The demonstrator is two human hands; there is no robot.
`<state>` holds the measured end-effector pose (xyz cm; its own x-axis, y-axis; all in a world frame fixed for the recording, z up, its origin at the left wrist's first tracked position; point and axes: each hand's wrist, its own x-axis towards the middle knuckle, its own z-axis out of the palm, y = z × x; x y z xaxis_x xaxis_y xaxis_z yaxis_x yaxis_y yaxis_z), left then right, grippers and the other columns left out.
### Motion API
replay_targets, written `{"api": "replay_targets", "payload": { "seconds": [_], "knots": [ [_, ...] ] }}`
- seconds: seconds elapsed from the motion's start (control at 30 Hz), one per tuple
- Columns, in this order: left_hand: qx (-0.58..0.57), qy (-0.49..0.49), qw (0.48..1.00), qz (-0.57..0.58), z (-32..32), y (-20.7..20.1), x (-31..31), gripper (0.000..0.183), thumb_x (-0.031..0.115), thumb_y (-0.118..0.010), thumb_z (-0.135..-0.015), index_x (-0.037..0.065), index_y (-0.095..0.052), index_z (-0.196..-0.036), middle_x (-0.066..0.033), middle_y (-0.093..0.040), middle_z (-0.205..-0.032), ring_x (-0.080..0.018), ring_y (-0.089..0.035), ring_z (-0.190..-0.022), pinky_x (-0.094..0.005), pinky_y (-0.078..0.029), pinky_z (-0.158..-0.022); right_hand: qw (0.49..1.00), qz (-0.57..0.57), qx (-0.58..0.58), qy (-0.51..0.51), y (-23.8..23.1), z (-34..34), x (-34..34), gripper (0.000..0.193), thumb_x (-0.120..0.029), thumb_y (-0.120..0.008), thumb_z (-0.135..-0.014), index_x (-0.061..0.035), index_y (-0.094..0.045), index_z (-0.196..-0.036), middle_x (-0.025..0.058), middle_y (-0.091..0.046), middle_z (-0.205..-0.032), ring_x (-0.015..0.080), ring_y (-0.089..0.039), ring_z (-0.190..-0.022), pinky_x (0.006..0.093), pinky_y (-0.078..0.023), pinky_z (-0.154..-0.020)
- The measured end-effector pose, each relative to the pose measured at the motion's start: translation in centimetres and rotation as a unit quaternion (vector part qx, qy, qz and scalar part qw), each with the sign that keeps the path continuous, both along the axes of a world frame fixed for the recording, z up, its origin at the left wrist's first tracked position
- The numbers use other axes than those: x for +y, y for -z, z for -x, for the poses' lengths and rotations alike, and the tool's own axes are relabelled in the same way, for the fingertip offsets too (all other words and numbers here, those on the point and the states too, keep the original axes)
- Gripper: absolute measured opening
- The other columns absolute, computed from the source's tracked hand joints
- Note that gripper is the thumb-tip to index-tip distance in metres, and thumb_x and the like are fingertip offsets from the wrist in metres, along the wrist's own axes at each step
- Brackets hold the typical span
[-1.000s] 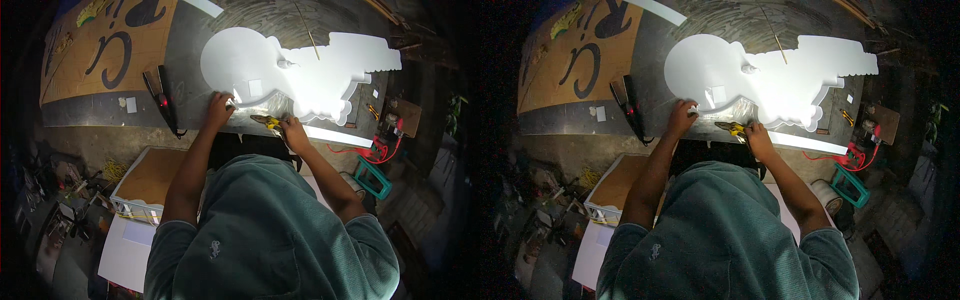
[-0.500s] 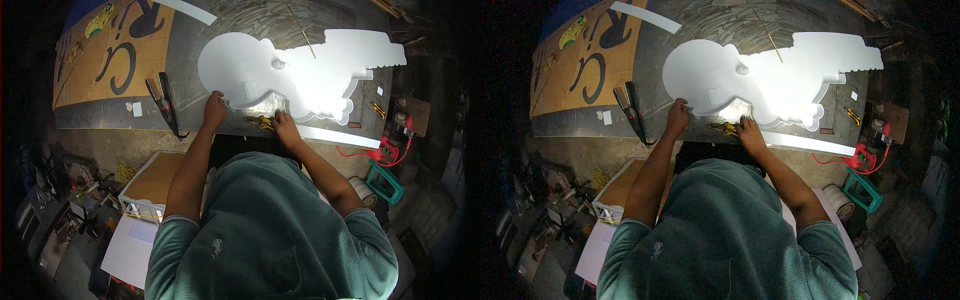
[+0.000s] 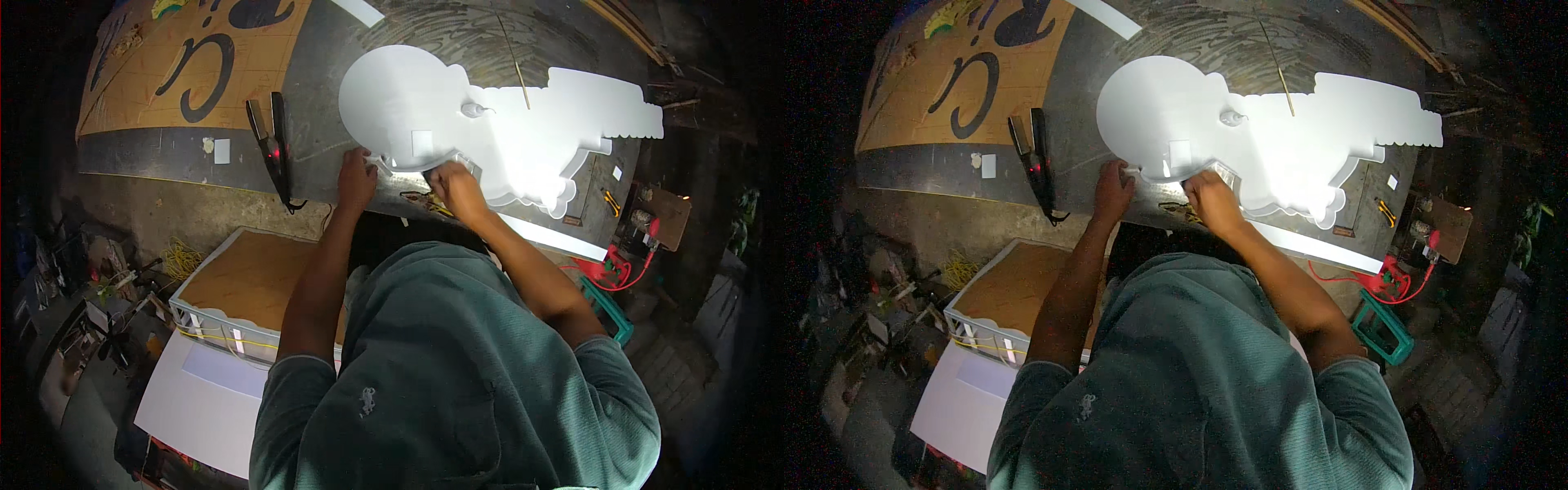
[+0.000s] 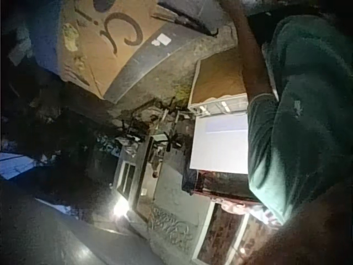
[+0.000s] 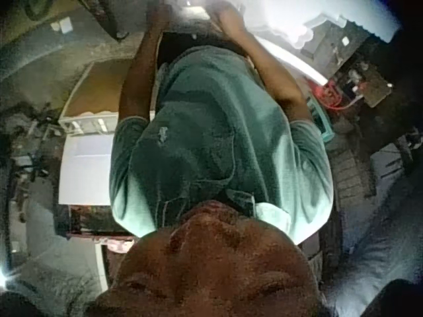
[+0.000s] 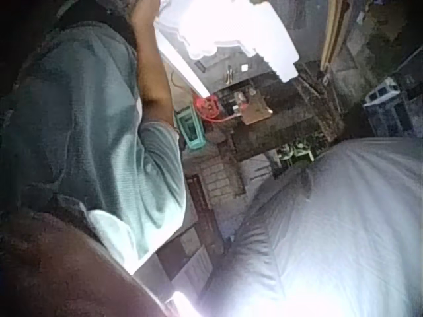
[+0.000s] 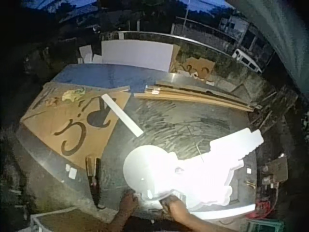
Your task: Fabricating a sign by cutting, assembling, and using a torch to heat and bend material.
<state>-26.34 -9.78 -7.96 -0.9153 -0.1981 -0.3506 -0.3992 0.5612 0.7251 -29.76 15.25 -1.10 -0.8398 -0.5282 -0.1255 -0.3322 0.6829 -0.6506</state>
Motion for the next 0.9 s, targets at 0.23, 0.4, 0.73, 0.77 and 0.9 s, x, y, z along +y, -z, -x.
{"api": "replay_targets", "payload": {
  "seconds": [0.23,0.4,0.73,0.77,0.9],
  "knots": [
    [-0.013,0.001,0.997,0.071,-1.7,-0.6,1.1,0.057,0.016,-0.083,-0.076,0.009,-0.054,-0.124,-0.0175,-0.052,-0.122,-0.0376,-0.058,-0.110,-0.0482,-0.049,-0.093,0.987,-0.105,-0.118,0.010,3.8,7.2,-7.9,0.013,-0.014,-0.072,-0.080,-0.0047,-0.067,-0.086,0.0173,-0.068,-0.090,0.0375,-0.064,-0.094,0.0458,-0.053,-0.082],
    [-0.016,-0.012,0.990,0.139,-1.4,-0.1,2.0,0.060,0.025,-0.087,-0.069,0.016,-0.055,-0.118,-0.0108,-0.051,-0.119,-0.0327,-0.053,-0.115,-0.0482,-0.045,-0.091,0.970,-0.204,-0.129,-0.006,5.6,7.4,-10.5,0.025,-0.025,-0.079,-0.076,-0.0058,-0.072,-0.089,0.0172,-0.071,-0.095,0.0362,-0.067,-0.094,0.0445,-0.056,-0.084],
    [0.000,-0.037,0.987,0.153,-1.1,-0.5,2.7,0.056,0.023,-0.089,-0.069,0.015,-0.055,-0.113,-0.0115,-0.049,-0.112,-0.0349,-0.053,-0.107,-0.0508,-0.044,-0.085,0.988,-0.083,-0.096,0.086,4.2,7.6,-8.9,0.024,-0.027,-0.073,-0.082,-0.0037,-0.069,-0.085,0.0196,-0.069,-0.084,0.0381,-0.067,-0.084,0.0466,-0.054,-0.077],
    [-0.011,-0.039,0.986,0.162,-1.0,-0.6,2.8,0.054,0.023,-0.089,-0.069,0.015,-0.055,-0.111,-0.0115,-0.049,-0.112,-0.0351,-0.053,-0.108,-0.0511,-0.044,-0.085,0.987,-0.075,-0.093,0.110,3.7,7.6,-8.4,0.024,-0.026,-0.072,-0.083,-0.0022,-0.067,-0.084,0.0202,-0.067,-0.080,0.0392,-0.066,-0.080,0.0471,-0.053,-0.074],
    [-0.049,-0.043,0.986,0.152,-0.9,-0.5,3.0,0.050,0.023,-0.087,-0.071,0.014,-0.055,-0.108,-0.0104,-0.048,-0.117,-0.0325,-0.052,-0.115,-0.0529,-0.043,-0.088,0.985,-0.047,-0.099,0.130,1.4,7.2,-4.8,0.018,-0.018,-0.069,-0.084,-0.0016,-0.064,-0.081,0.0187,-0.067,-0.079,0.0377,-0.066,-0.077,0.0449,-0.052,-0.072]
  ]
}}
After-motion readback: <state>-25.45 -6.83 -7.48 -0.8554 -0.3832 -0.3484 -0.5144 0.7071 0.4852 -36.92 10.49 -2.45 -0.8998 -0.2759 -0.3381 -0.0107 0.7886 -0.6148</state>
